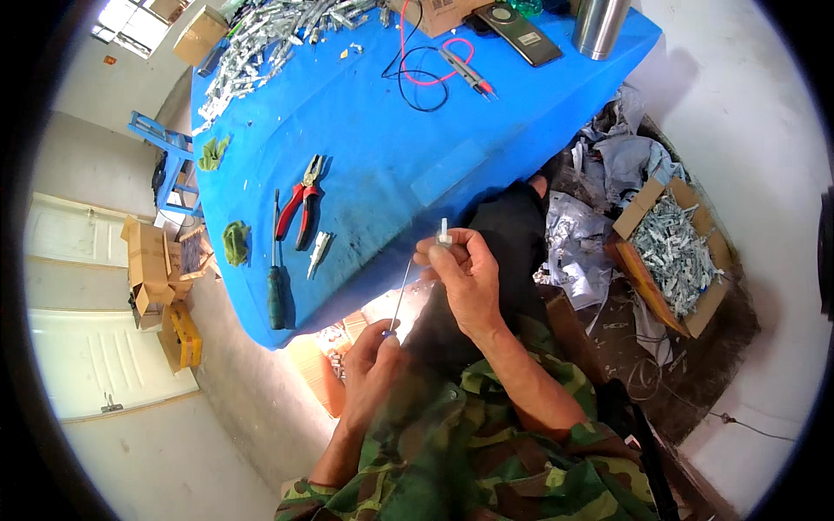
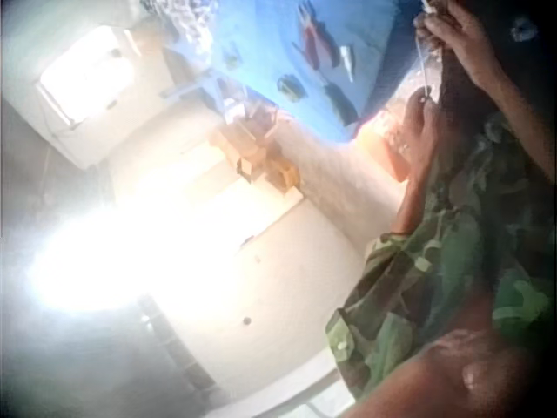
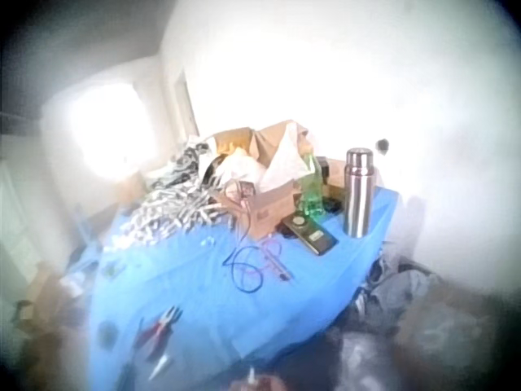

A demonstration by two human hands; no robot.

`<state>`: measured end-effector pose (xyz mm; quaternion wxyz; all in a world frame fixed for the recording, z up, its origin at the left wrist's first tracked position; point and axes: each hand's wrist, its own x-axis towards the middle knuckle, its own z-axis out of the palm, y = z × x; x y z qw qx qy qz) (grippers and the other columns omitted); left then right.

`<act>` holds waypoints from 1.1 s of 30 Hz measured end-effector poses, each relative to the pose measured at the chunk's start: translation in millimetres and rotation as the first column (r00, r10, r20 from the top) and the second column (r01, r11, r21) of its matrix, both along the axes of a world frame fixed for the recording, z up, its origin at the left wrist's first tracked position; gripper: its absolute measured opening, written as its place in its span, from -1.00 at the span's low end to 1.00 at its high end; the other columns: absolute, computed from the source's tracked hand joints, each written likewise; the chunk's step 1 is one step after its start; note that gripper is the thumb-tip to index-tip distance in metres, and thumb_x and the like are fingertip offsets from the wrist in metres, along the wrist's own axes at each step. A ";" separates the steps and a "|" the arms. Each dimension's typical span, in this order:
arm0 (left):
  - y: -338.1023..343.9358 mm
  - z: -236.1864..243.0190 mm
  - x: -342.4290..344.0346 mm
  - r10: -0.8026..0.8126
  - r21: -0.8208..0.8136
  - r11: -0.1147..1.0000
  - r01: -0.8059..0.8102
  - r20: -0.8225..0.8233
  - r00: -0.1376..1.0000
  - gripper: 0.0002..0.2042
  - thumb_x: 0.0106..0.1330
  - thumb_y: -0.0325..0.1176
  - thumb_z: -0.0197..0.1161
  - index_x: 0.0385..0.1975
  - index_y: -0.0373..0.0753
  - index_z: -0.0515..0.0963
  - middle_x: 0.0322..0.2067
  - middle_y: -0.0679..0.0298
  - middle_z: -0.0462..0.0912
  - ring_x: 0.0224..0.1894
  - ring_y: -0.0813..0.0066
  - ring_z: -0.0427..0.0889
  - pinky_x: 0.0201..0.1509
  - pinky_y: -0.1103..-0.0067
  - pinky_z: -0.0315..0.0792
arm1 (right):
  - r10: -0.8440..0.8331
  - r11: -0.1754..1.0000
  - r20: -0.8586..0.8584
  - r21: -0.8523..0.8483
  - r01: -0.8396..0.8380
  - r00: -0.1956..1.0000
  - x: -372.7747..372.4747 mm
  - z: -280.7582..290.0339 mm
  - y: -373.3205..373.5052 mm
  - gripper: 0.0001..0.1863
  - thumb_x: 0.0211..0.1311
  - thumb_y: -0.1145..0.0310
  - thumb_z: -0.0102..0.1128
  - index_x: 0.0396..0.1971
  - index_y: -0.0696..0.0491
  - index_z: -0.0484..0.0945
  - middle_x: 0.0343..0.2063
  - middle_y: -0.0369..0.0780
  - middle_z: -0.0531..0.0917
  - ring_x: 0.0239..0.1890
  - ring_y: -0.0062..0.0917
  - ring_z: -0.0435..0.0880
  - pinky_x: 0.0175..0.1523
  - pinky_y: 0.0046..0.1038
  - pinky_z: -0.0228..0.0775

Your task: The person disassembles a small cylindrical metal component by hand and with a screwdriver, wipes it with a cloth, and then tests electrical terminals with a multimeter.

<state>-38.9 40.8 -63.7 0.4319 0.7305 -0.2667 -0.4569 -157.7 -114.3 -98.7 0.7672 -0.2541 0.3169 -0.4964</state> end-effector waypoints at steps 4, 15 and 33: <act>-0.1 -10.8 12.7 0.012 -0.070 0.998 -0.008 0.054 0.998 -0.73 0.54 -0.39 0.12 0.13 -0.36 0.52 -0.49 0.32 0.61 -0.63 0.75 0.38 -0.60 0.71 0.22 | -0.017 0.989 -0.183 -0.149 -0.011 0.983 5.8 -16.6 -4.3 -0.75 0.42 0.49 0.29 -0.02 0.23 0.48 -0.20 -0.21 0.70 -0.20 -0.67 0.67 -0.13 -0.57 0.56; -55.6 27.4 12.7 0.018 -0.061 0.998 -0.002 0.275 0.961 -0.72 0.38 -0.39 0.35 0.00 -0.39 0.61 -0.46 0.41 0.59 -0.47 0.71 0.48 -0.41 0.71 0.34 | -0.167 0.895 -0.490 -0.439 -0.077 0.856 -2.7 -10.9 8.1 -0.76 0.28 0.52 0.42 -0.10 0.16 0.59 -0.37 -0.24 0.71 -0.38 -0.71 0.67 -0.31 -0.57 0.52; -84.9 12.0 16.8 0.042 -0.174 0.984 -0.041 0.002 0.999 -0.87 0.41 -0.42 0.35 -0.20 -0.34 0.60 -0.55 0.39 0.57 -0.63 0.74 0.40 -0.60 0.72 0.22 | -0.116 0.812 -0.495 -0.547 -0.204 0.861 -3.5 -12.3 20.1 -0.69 0.20 0.64 0.42 -0.08 0.12 0.57 -0.29 -0.19 0.70 -0.34 -0.57 0.74 -0.28 -0.49 0.57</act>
